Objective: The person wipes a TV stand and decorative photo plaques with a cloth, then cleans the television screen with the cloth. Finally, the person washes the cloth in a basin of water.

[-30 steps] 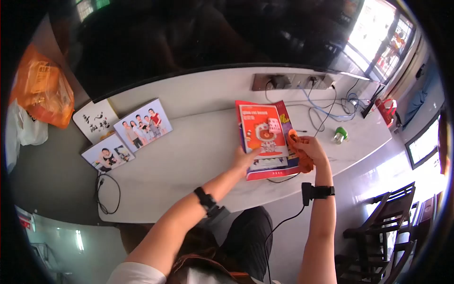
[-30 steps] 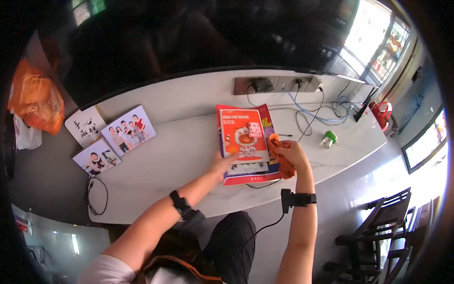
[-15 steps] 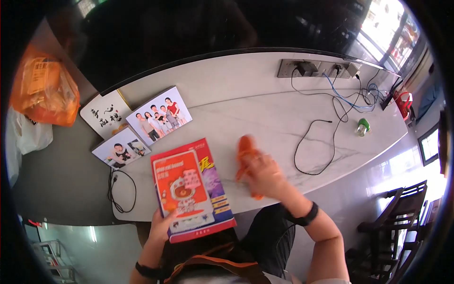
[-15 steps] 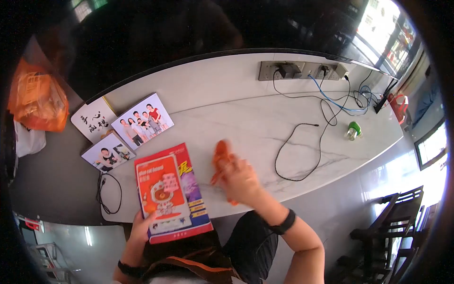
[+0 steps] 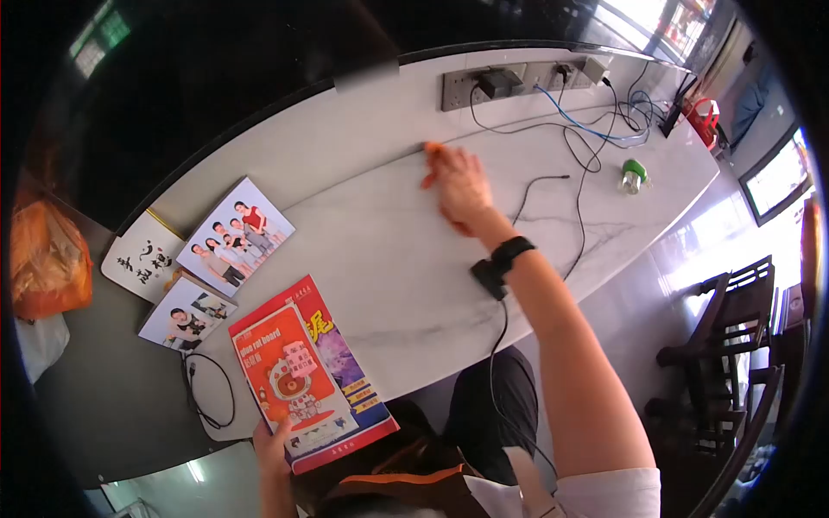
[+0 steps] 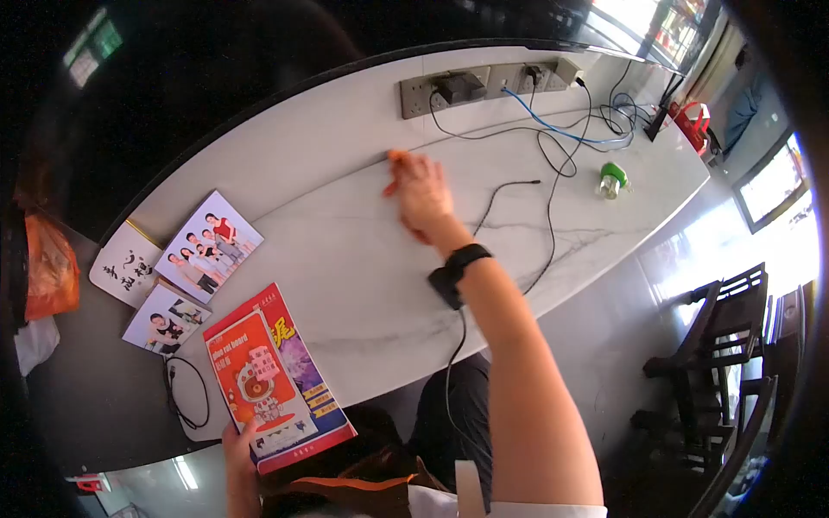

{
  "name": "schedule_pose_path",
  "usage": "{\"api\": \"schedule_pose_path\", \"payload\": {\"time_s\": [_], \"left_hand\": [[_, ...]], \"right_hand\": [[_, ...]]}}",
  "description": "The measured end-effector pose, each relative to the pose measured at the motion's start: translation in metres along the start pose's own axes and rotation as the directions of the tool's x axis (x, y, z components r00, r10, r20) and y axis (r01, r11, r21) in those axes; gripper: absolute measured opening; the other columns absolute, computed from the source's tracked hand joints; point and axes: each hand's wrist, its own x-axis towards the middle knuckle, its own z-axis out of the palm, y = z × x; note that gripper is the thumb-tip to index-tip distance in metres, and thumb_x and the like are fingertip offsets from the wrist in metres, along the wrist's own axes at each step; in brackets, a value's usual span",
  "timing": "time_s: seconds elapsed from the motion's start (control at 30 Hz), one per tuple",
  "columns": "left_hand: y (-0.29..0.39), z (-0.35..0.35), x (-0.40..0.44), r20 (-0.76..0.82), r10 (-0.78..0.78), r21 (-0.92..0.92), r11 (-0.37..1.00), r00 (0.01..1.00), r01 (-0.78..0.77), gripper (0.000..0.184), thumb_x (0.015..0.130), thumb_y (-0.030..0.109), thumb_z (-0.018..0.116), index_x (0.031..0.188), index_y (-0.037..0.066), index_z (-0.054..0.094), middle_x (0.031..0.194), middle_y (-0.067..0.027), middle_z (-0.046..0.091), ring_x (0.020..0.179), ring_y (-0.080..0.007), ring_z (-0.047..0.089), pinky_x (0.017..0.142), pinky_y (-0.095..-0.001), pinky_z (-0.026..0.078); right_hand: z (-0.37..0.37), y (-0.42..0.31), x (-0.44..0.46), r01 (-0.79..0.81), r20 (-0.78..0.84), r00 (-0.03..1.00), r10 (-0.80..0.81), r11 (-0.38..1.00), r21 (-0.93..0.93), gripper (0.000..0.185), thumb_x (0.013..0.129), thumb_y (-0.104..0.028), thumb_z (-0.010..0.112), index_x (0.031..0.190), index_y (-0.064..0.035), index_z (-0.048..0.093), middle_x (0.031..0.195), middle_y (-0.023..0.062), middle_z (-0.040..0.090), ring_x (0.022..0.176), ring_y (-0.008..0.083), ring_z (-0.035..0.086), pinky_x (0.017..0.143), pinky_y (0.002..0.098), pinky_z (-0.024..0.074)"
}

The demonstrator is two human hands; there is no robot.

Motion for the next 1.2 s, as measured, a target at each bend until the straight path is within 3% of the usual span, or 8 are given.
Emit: {"api": "schedule_pose_path", "payload": {"time_s": [0.27,0.33,0.43,0.57,0.7,0.87,1.1,1.2], "left_hand": [[-0.002,-0.007,0.016,0.124,0.021,-0.076,0.997,0.992,-0.012,0.035,0.085,-0.003,0.06,0.12,-0.005,0.051,0.11,-0.0128,0.063,0.097,-0.0223,0.064,0.086,-0.0366,0.053],[0.005,-0.005,0.014,0.141,0.023,-0.089,0.996,0.99,-0.01,0.035,0.086,-0.003,0.06,0.12,-0.005,0.051,0.11,-0.0128,0.063,0.097,-0.0223,0.064,0.086,-0.0365,0.053],[0.012,-0.001,0.019,0.16,0.054,-0.103,0.994,0.986,-0.038,0.036,0.083,-0.002,0.065,0.117,-0.004,0.053,0.108,-0.0115,0.064,0.095,-0.0192,0.064,0.083,-0.0337,0.053],[0.026,-0.006,0.026,0.235,0.145,-0.078,0.989,0.961,-0.13,0.034,0.082,0.0,0.068,0.114,-0.004,0.055,0.108,-0.0105,0.064,0.093,-0.0178,0.063,0.082,-0.0326,0.053],[0.034,-0.013,0.032,0.235,0.107,0.009,0.994,0.966,-0.112,0.033,0.081,0.003,0.07,0.111,-0.003,0.057,0.102,-0.0105,0.066,0.09,-0.018,0.064,0.079,-0.033,0.053],[0.034,-0.019,0.039,0.282,0.074,-0.004,0.997,0.956,-0.076,0.036,0.08,0.003,0.072,0.112,-0.004,0.056,0.102,-0.012,0.066,0.09,-0.0182,0.064,0.076,-0.0339,0.054],[0.026,-0.022,0.045,0.295,0.042,-0.031,0.999,0.955,-0.035,0.037,0.079,0.005,0.074,0.11,-0.004,0.056,0.103,-0.0128,0.065,0.09,-0.018,0.064,0.076,-0.0343,0.054],[0.028,-0.02,0.042,0.261,0.017,-0.019,1.0,0.965,-0.012,0.037,0.078,0.007,0.076,0.108,-0.004,0.057,0.101,-0.0126,0.066,0.089,-0.018,0.064,0.075,-0.034,0.054]], "right_hand": [[-0.026,0.149,-0.125,-0.252,-0.243,0.952,0.187,0.928,-0.274,0.039,0.089,-0.009,0.045,0.128,-0.0061,0.05,0.141,0.0111,0.043,0.126,0.029,0.04,0.109,0.0418,0.0272],[-0.047,0.142,-0.118,-0.395,-0.049,0.82,0.571,0.625,0.673,0.033,0.092,-0.012,0.048,0.124,-0.0063,0.053,0.137,0.0163,0.045,0.124,0.0312,0.043,0.105,0.0429,0.0334],[-0.092,0.139,-0.079,-0.394,-0.433,0.601,0.671,0.721,0.571,0.026,0.093,-0.014,0.048,0.115,-0.0034,0.056,0.127,0.0174,0.053,0.112,0.0308,0.054,0.095,0.0417,0.0436],[-0.207,0.099,0.01,0.648,-0.492,0.315,0.812,0.195,0.736,0.031,0.095,-0.031,0.051,0.107,-0.0026,0.057,0.104,0.0098,0.062,0.096,0.0221,0.061,0.081,0.0368,0.0511],[-0.229,0.106,0.114,0.746,-0.437,0.256,0.862,0.111,0.656,0.041,0.098,-0.038,0.04,0.117,-0.0043,0.053,0.124,0.0153,0.054,0.121,0.0293,0.049,0.099,0.041,0.0403],[-0.225,-0.061,0.125,0.288,-0.944,0.043,0.327,0.901,0.325,0.043,0.101,-0.026,0.035,0.132,-0.0001,0.05,0.15,0.0211,0.028,0.141,0.0335,0.023,0.115,0.0435,0.0154],[-0.157,-0.314,0.11,0.603,-0.882,0.327,-0.339,0.793,-0.081,0.044,0.081,-0.004,0.052,0.125,-0.0021,0.056,0.132,0.0161,0.051,0.131,0.0344,0.04,0.108,0.052,0.0295],[-0.145,-0.348,0.105,0.829,-0.696,0.111,-0.709,0.452,-0.329,0.044,0.081,-0.012,0.054,0.124,-0.0067,0.058,0.133,0.0081,0.052,0.131,0.0269,0.042,0.112,0.0492,0.0272]]}}
